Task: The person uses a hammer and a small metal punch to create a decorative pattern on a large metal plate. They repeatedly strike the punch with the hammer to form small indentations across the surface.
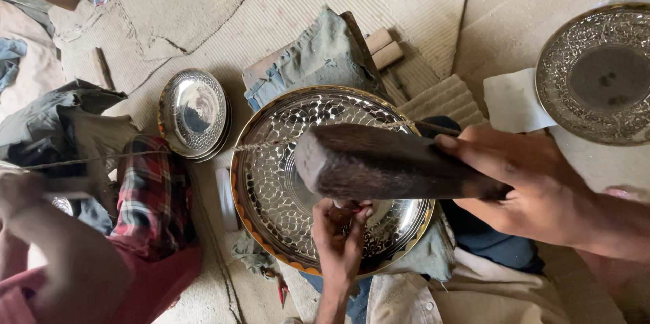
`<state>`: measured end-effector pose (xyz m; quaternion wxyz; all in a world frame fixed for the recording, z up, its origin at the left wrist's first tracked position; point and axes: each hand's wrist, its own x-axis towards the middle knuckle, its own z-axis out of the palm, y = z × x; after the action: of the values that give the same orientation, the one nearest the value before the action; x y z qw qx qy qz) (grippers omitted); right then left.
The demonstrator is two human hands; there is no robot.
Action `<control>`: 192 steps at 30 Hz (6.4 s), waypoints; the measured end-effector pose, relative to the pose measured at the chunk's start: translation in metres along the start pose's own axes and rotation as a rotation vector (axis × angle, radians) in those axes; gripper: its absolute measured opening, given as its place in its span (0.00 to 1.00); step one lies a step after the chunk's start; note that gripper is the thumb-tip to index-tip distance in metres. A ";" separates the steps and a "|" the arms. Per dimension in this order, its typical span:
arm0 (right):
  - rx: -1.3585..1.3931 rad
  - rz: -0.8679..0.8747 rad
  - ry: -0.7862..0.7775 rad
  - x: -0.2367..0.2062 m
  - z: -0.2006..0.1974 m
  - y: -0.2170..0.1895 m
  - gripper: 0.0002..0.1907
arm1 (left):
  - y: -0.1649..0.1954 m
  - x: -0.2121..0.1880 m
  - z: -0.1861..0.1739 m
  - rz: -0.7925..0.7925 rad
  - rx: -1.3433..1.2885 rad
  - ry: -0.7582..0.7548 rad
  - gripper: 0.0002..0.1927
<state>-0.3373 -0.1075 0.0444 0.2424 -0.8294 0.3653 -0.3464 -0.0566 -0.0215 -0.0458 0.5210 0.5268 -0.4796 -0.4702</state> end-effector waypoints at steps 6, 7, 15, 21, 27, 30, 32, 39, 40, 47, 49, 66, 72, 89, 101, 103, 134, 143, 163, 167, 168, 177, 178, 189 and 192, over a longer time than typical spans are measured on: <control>-0.444 -0.112 -0.256 0.016 0.007 -0.006 0.51 | 0.006 0.002 0.002 -0.068 -0.072 0.001 0.23; -0.376 -0.043 -0.273 0.017 0.007 -0.006 0.51 | 0.006 0.002 0.002 -0.040 -0.055 -0.005 0.22; -0.533 0.002 -0.494 0.022 0.004 -0.008 0.56 | -0.002 0.000 0.000 -0.153 -0.115 0.097 0.17; -0.372 -0.089 -0.108 0.021 0.001 -0.009 0.51 | -0.001 0.001 0.000 -0.079 -0.015 0.014 0.19; -0.391 -0.101 -0.184 0.017 0.014 -0.003 0.53 | -0.006 -0.004 0.001 -0.145 0.010 0.062 0.19; -0.442 -0.048 -0.260 0.015 0.017 -0.001 0.56 | -0.012 -0.006 0.001 -0.001 -0.101 0.001 0.15; -0.379 -0.027 -0.233 0.015 0.018 0.000 0.54 | -0.014 -0.007 -0.001 -0.098 0.000 0.047 0.16; -0.418 -0.063 -0.274 0.019 0.014 -0.003 0.57 | -0.014 -0.009 -0.002 -0.141 -0.010 0.048 0.18; -0.433 -0.041 -0.315 0.019 0.014 -0.004 0.59 | -0.014 -0.009 -0.002 -0.086 -0.035 0.028 0.17; -0.454 -0.004 -0.351 0.017 0.010 -0.003 0.60 | -0.014 -0.009 -0.002 -0.016 -0.056 -0.012 0.18; -0.441 -0.060 -0.287 0.016 0.010 -0.002 0.57 | -0.014 -0.010 -0.003 -0.017 -0.061 -0.013 0.19; -0.470 0.012 -0.351 0.022 0.004 -0.009 0.54 | -0.018 -0.011 -0.003 0.063 0.023 -0.031 0.22; -0.464 0.044 -0.364 0.023 0.001 -0.008 0.54 | -0.014 -0.009 -0.002 0.087 0.019 -0.072 0.23; -0.232 0.134 -0.306 -0.010 0.013 -0.003 0.48 | 0.003 -0.006 -0.018 -0.083 -0.092 0.096 0.18; 0.221 0.649 0.475 -0.193 0.108 0.017 0.20 | 0.033 0.022 -0.017 -0.132 -0.099 -0.544 0.26; 0.217 0.690 0.397 -0.209 0.091 0.007 0.14 | 0.034 0.025 -0.013 -0.134 -0.086 -0.609 0.28; -0.533 0.606 -0.327 -0.133 0.013 -0.025 0.34 | 0.028 0.048 -0.021 0.020 -0.004 -0.974 0.37; -0.239 0.459 -0.071 -0.118 0.006 -0.021 0.41 | 0.022 0.049 -0.022 0.090 0.030 -0.977 0.37; -0.461 0.567 -0.330 -0.106 -0.001 -0.019 0.44 | 0.019 0.050 -0.026 0.105 0.012 -1.011 0.42; -0.256 0.722 -0.159 -0.099 0.000 -0.019 0.47 | 0.019 0.051 -0.026 0.116 0.035 -1.004 0.43; -0.353 0.613 -0.208 -0.099 -0.002 -0.021 0.44 | 0.018 0.050 -0.026 0.124 0.041 -0.997 0.43; -0.635 0.536 -0.481 -0.096 -0.007 -0.021 0.45 | 0.018 0.051 -0.024 0.093 0.086 -1.004 0.42; -0.465 0.566 -0.318 -0.096 -0.004 -0.019 0.45 | 0.019 0.052 -0.025 0.108 0.069 -1.002 0.41; -0.553 0.363 -0.345 -0.109 -0.004 -0.004 0.43 | 0.022 0.050 -0.027 0.182 0.032 -0.977 0.43; -0.505 0.427 -0.286 -0.108 0.002 -0.005 0.43 | 0.012 0.047 -0.028 0.005 -0.041 -1.022 0.43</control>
<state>-0.3871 -0.0206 0.0030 0.1453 -0.8082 0.5667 -0.0675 -0.0243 -0.0659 -0.0335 0.2315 0.2182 -0.6650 -0.6757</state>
